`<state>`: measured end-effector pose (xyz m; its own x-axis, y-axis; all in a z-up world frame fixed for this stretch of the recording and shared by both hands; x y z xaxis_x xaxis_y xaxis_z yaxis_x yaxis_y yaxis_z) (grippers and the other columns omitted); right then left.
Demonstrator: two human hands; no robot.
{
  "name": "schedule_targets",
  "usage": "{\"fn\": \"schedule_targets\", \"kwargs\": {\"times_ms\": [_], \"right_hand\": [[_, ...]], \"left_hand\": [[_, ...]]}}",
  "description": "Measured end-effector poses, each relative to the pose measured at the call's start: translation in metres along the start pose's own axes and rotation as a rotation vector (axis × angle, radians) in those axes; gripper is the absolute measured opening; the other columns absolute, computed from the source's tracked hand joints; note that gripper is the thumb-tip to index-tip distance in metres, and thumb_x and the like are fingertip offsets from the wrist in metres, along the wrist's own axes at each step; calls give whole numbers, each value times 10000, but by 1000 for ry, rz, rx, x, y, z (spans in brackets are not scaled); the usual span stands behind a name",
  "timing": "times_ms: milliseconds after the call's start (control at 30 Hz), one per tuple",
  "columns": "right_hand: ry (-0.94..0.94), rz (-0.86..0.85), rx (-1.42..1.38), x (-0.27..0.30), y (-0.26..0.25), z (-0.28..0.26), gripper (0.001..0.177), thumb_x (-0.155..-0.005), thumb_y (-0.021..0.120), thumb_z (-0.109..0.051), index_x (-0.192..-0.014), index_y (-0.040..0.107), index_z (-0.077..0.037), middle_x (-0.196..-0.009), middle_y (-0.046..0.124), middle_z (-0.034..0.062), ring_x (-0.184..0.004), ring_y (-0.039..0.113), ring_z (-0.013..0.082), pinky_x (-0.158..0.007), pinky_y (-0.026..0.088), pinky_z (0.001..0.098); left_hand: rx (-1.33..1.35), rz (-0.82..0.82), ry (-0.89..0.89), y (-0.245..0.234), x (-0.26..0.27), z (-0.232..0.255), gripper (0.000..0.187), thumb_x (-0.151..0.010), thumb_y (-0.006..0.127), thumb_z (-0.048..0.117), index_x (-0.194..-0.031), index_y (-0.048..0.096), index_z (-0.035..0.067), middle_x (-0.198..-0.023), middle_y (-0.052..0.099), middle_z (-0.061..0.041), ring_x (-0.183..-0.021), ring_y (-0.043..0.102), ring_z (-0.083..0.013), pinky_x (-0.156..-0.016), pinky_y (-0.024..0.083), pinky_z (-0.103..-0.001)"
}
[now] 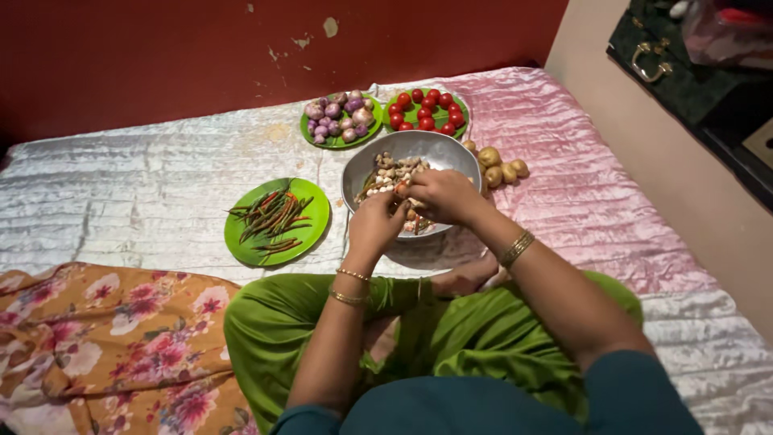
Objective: The person peels ginger by hand and places the pieces into a bowl with other vegetables.
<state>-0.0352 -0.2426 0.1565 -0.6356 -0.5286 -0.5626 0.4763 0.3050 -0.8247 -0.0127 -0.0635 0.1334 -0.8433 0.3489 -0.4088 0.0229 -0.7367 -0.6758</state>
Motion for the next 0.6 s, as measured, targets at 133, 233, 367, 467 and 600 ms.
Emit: {"fn": "schedule_targets", "kwargs": {"times_ms": [133,233,367,467,600], "right_hand": [[109,37,-89,10,20,21,276,-745,814,-237,-996,741,-146,-971,697,31,-862,685,266,-686,551,424],[184,128,-104,11,33,36,260,-762,813,-236,-989,730,-138,-981,690,40,-903,684,281,-738,553,429],[285,276,-88,3,49,55,271,-806,811,-250,-1020,724,-108,-1036,697,65,-927,679,303,-772,557,428],[345,318,-107,0,58,60,286,-815,803,-248,-1046,728,-97,-1052,701,78,-942,679,313,-780,559,428],[461,310,-224,-1,76,61,258,-845,778,-228,-1042,719,-71,-1045,702,103,-964,687,312,-809,570,414]], "left_hand": [[-92,44,-151,27,-14,2,230,-883,689,336,-1023,776,176,-908,753,-125,-883,683,-373,-761,539,-482],[-141,49,-116,42,-34,-2,246,-908,672,350,-976,735,123,-972,747,-113,-893,712,-356,-797,538,-497],[-145,99,-94,53,-64,-10,238,-924,656,333,-979,724,112,-1027,719,-117,-912,695,-368,-770,540,-497],[-111,109,-44,49,-70,-18,219,-913,661,322,-977,735,126,-1027,719,-96,-909,697,-352,-765,542,-483],[24,142,77,42,-68,-29,200,-909,694,300,-1001,743,130,-1020,716,-73,-885,701,-325,-742,547,-445]]}}
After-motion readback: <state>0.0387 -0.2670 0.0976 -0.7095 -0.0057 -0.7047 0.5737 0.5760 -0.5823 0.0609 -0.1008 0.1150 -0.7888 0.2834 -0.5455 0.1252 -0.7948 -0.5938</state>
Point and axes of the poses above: each hand's wrist, its own x-axis away from the middle knuckle, its own y-axis out of the palm, z = x × y, the point moved 2 cm from there along -x, towards the middle knuckle
